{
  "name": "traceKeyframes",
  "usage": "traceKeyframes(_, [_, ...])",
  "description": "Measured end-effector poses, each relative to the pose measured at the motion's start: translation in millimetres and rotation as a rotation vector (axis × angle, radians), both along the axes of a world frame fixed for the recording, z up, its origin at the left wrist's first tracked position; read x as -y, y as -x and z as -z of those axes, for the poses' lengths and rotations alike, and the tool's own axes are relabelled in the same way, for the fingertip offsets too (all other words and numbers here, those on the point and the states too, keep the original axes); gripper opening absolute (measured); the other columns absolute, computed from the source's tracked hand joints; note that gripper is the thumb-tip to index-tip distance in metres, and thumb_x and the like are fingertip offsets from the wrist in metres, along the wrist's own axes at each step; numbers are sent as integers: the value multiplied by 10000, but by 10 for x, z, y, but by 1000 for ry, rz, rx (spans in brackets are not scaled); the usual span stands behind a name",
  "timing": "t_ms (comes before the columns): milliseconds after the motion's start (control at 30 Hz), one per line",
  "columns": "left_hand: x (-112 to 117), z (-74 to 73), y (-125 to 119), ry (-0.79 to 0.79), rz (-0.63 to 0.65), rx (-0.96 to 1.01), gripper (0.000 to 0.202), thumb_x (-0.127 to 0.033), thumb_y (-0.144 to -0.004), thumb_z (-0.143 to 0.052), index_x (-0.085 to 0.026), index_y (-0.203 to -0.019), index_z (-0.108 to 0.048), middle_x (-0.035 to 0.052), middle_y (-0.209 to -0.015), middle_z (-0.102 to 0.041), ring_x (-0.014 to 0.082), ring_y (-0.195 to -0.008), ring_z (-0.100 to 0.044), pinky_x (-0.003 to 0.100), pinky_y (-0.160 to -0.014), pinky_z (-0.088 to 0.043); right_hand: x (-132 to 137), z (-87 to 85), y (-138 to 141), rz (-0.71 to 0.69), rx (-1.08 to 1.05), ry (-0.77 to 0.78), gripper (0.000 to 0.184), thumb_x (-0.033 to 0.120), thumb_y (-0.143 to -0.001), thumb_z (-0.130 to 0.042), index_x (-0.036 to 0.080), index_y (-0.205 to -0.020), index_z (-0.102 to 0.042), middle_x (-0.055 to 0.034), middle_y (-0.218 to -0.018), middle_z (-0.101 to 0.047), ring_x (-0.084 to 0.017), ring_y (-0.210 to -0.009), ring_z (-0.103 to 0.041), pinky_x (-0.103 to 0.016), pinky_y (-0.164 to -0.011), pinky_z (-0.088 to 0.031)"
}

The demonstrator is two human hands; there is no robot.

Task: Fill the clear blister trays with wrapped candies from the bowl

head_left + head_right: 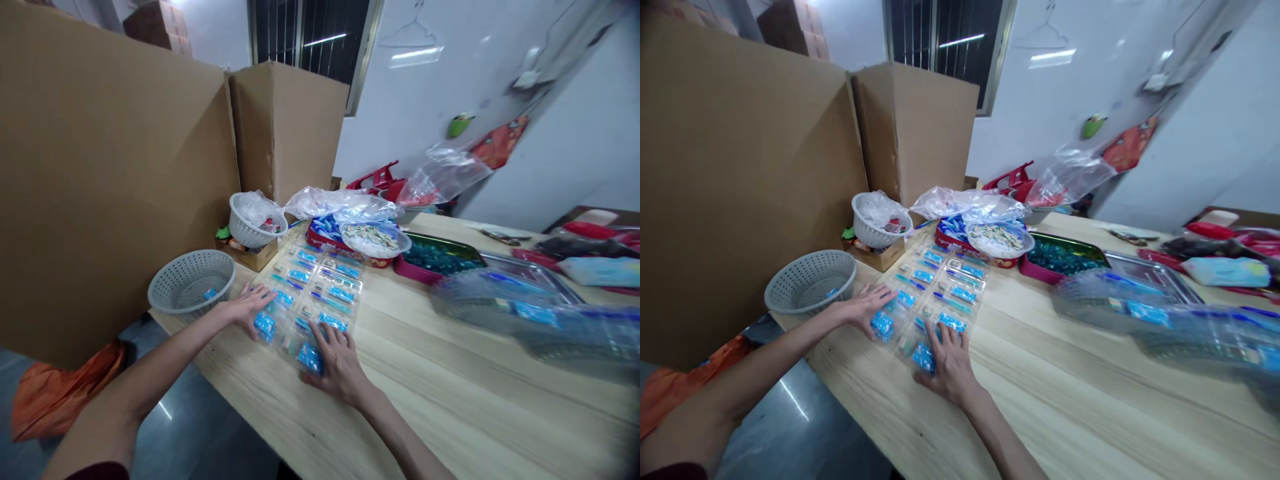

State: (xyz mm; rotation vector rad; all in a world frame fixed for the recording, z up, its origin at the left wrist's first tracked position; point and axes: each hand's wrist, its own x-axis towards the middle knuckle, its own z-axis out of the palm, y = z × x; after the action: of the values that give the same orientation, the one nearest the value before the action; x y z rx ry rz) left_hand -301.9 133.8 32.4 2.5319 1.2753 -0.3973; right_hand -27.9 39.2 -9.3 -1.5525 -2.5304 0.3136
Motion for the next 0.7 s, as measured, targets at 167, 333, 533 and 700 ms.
traceKeyframes(167, [153,38,-23,3,47,-29,1290,-593,-402,-811,-208,-1463,-187,233,-1497,-245,425,-1384,-181,602,-1086,-102,63,-97,-8,-1,39,123,1140,521,-533,-744,163,-1485,-231,-230,-1453,-327,-414,-1308,-291,-516,-1031,-240])
traceKeyframes(333, [290,64,-40,-8,59,-54,1294,-577,-376,-804,-194,-1457,-206,207,-1420,-352,433,-1327,-283,541,-1086,-170,3,-223,-3,-5,93,219,1225,531,-480,-758,146,-1494,-189,-242,-1440,-323,-421,-1281,-304,-504,-1034,-231])
traceKeyframes(533, [435,17,-23,16,79,-72,1227,-522,-426,-778,-197,-1451,-188,203,-1401,-365,424,-1295,-330,546,-1065,-204,89,-151,25,-50,84,201,1207,444,-458,-746,186,-1495,-185,-220,-1361,-390,-406,-1173,-379,-494,-977,-273])
traceKeyframes(700, [403,29,-39,-11,75,-62,1253,-457,-410,-783,-217,-1460,-143,190,-1387,-372,443,-1296,-324,571,-1060,-207,111,-150,-115,-55,60,157,1153,439,-495,-709,207,-1494,-184,-188,-1327,-406,-367,-1146,-391,-455,-953,-297])
